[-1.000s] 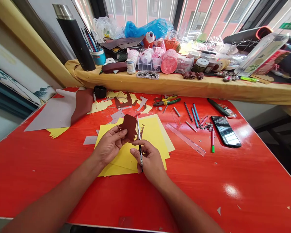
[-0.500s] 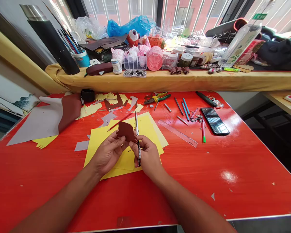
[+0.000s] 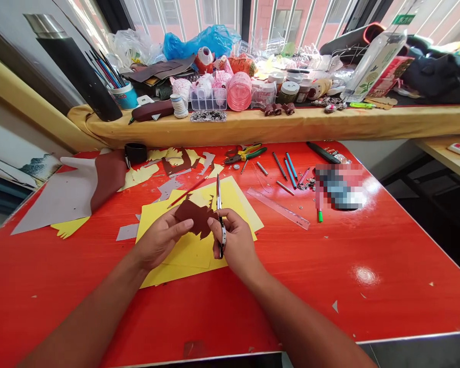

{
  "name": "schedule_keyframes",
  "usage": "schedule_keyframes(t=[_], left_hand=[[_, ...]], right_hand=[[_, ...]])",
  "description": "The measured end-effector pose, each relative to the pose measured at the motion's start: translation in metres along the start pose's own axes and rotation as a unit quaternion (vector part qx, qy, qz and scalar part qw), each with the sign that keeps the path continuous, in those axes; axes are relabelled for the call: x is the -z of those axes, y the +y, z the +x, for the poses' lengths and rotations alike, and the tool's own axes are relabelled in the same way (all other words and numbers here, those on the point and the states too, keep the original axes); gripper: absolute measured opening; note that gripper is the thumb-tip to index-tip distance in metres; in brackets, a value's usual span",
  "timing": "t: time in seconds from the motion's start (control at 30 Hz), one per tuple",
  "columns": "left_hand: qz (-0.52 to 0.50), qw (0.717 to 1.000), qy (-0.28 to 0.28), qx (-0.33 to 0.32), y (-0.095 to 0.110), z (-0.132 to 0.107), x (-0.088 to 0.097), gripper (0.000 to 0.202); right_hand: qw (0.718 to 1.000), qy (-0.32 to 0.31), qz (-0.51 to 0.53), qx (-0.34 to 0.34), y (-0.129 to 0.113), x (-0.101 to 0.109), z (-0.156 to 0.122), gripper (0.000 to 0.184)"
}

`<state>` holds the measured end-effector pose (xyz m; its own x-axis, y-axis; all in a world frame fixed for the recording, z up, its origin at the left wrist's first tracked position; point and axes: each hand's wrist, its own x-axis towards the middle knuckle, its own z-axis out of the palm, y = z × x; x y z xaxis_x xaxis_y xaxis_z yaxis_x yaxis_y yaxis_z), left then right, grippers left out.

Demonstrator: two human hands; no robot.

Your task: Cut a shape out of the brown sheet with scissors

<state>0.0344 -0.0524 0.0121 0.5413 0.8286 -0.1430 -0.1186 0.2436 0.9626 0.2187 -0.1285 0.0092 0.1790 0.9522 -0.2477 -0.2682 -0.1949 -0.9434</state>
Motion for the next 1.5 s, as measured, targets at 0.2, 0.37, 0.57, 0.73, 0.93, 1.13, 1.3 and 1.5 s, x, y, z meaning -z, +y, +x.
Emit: schedule_keyframes(t=[0.2,0.37,0.57,0.73,0.93,1.13,1.3,1.5], left_hand=[[0.049,0.999,-0.002,-0.001,0.0,0.0,0.004,0.033],[0.05,0.997,0.062,-0.005,-0.006,0.002,0.005,0.034],[0.026,0.979,0.204,0.001,-0.011,0.01,0.013,0.04],[0.032,0.979,0.202,-0.016,-0.005,0.012,0.015,0.044],[0.01,0.979,0.2,-0.038,0.001,0.008,0.017,0.039],[-0.018,0.977,0.207,-0.055,0.0,0.008,0.022,0.036],[-0.028,0.972,0.229,-0.055,0.002,0.008,0.021,0.033],[0.009,0.971,0.231,-0.066,0.008,0.006,0.019,0.035]], right_hand=[[0.999,-0.029,-0.01,-0.014,0.003,-0.001,-0.001,0.041],[0.999,-0.041,-0.006,-0.015,0.002,-0.002,-0.001,0.044],[0.998,-0.053,-0.013,0.025,0.001,0.0,-0.003,0.052],[0.993,-0.11,-0.02,0.047,0.0,0.0,-0.009,0.056],[0.98,-0.188,-0.053,0.021,0.002,-0.004,-0.016,0.055],[0.972,-0.221,-0.071,0.023,0.009,-0.003,-0.017,0.053],[0.97,-0.233,-0.073,0.01,0.01,-0.003,-0.018,0.05],[0.968,-0.233,-0.093,0.003,0.012,-0.005,-0.018,0.049]])
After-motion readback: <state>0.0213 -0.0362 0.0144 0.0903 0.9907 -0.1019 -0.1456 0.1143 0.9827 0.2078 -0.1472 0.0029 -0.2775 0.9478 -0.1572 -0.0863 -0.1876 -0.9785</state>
